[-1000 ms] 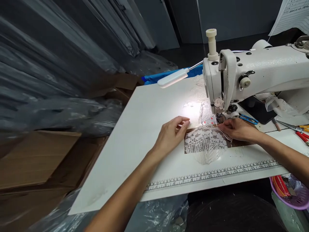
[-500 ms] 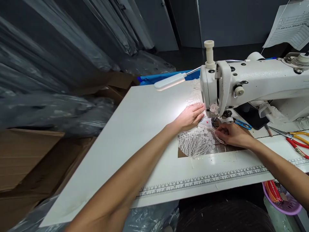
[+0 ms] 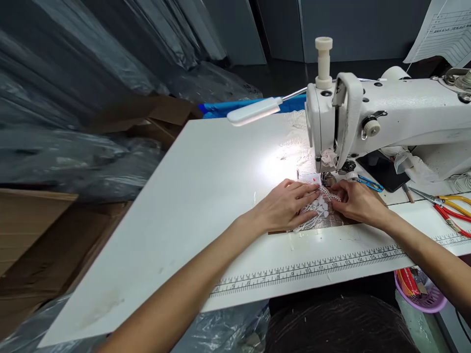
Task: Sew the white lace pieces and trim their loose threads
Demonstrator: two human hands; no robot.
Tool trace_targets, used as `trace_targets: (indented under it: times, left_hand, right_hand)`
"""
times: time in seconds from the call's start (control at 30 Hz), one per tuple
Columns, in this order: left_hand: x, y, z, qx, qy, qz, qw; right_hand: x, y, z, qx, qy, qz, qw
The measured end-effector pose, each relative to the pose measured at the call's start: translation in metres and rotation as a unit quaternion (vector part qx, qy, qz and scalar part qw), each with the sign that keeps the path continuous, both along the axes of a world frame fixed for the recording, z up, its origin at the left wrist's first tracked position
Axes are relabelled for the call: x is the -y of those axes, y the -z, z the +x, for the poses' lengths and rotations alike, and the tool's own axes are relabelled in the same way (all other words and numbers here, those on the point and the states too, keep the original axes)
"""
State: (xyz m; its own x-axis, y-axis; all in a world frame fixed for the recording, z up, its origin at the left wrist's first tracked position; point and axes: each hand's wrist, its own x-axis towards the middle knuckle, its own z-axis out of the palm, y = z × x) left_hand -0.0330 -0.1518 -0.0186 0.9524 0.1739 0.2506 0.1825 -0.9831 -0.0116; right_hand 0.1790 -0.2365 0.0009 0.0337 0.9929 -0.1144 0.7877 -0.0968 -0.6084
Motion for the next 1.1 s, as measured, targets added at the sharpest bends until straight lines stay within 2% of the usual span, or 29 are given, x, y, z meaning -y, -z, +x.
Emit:
trace_targets:
  times: [0.13,0.3,0.43,0.53,0.67,0.8,0.9,1.0,1.1]
  left_hand:
    - [0.006,0.008,0.006,-0.015,-0.036,0.055,0.998]
    - [0.006,0.012,0.004,0.063,-0.029,0.079,0.994]
    - [0.014,0.007,0.007,0.185,-0.032,0.101,0.977]
    - [0.021,0.005,0.013,0.241,-0.017,0.114,0.964]
    - [0.024,0.009,0.018,0.217,0.019,0.067,0.974]
    - [0.019,0.014,0.017,0.182,0.016,0.014,0.983]
    - [0.017,0.016,0.014,0.194,0.025,0.008,0.981]
    - [0.018,0.017,0.013,0.205,0.018,-0.006,0.979]
    - [0.018,0.017,0.012,0.214,0.013,-0.012,0.977]
  right_hand:
    - [0.001,0.004,0.005,-0.021,0.022,-0.010,0.999]
    - [0.008,0.003,0.002,-0.035,0.055,0.009,0.998]
    - [0.017,0.012,-0.007,-0.058,0.014,0.081,0.995]
    - [0.021,0.020,-0.015,-0.013,-0.022,0.116,0.993]
    - [0.018,0.015,-0.015,0.052,-0.084,0.102,0.990]
    - [0.003,0.001,0.005,0.007,-0.166,0.051,0.985]
    - [-0.008,0.001,0.019,0.007,-0.121,0.032,0.992]
    - [-0.011,0.012,0.022,0.010,-0.069,0.067,0.995]
    - [-0.006,0.021,0.020,0.017,-0.095,0.114,0.989]
